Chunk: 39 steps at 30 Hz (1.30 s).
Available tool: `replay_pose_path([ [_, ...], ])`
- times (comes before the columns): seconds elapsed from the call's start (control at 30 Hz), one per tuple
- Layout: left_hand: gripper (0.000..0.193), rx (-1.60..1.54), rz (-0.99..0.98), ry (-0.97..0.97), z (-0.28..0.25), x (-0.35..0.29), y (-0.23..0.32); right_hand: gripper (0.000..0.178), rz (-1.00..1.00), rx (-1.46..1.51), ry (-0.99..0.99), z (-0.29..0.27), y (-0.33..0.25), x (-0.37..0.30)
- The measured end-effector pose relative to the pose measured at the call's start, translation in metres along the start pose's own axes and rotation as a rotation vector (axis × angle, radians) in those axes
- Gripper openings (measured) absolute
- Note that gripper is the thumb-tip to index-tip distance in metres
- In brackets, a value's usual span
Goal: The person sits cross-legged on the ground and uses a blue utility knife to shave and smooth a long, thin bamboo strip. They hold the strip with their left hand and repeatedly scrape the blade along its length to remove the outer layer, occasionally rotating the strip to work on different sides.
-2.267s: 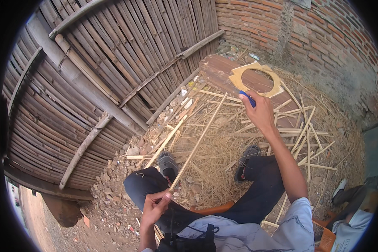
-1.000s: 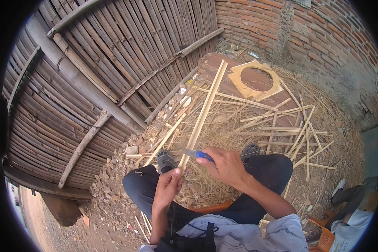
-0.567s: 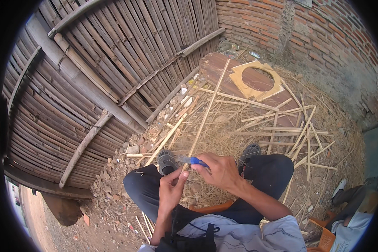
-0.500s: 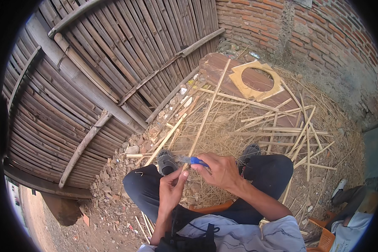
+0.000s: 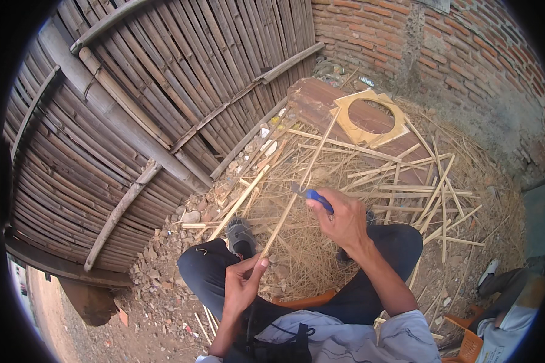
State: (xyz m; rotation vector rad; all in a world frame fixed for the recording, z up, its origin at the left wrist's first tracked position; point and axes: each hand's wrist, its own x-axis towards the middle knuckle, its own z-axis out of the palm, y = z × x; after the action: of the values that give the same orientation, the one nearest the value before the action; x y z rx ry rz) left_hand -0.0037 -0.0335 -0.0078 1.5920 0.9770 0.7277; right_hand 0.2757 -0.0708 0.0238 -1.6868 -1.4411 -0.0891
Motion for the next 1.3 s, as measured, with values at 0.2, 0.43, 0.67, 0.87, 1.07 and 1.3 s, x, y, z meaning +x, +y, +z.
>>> replay_pose_path([
  [0.2,0.031,-0.069,-0.048,-0.05,-0.005,-0.003,0.003,0.029,-0.021,-0.051,-0.021,-0.013,0.01,0.011],
  [0.43,0.031,0.008,-0.098,-0.025,-0.023,-0.01,-0.008,0.035,0.125,-0.16,0.006,-0.033,0.064,0.075],
  [0.67,0.037,0.088,-0.197,-0.043,-0.051,-0.005,-0.029,0.039,0.228,-0.326,-0.004,-0.064,0.138,0.122],
  [0.87,0.043,-0.107,-0.275,-0.043,-0.041,0.014,-0.012,0.04,0.164,-0.027,-0.21,-0.028,0.033,0.064],
  [1.07,0.044,-0.263,-0.267,-0.131,-0.011,0.028,0.016,0.031,-0.087,0.089,-0.257,0.011,-0.033,-0.008],
  [1.3,0.036,-0.19,-0.181,-0.093,-0.001,0.025,0.008,0.03,-0.084,0.159,-0.17,0.034,-0.035,-0.027],
])
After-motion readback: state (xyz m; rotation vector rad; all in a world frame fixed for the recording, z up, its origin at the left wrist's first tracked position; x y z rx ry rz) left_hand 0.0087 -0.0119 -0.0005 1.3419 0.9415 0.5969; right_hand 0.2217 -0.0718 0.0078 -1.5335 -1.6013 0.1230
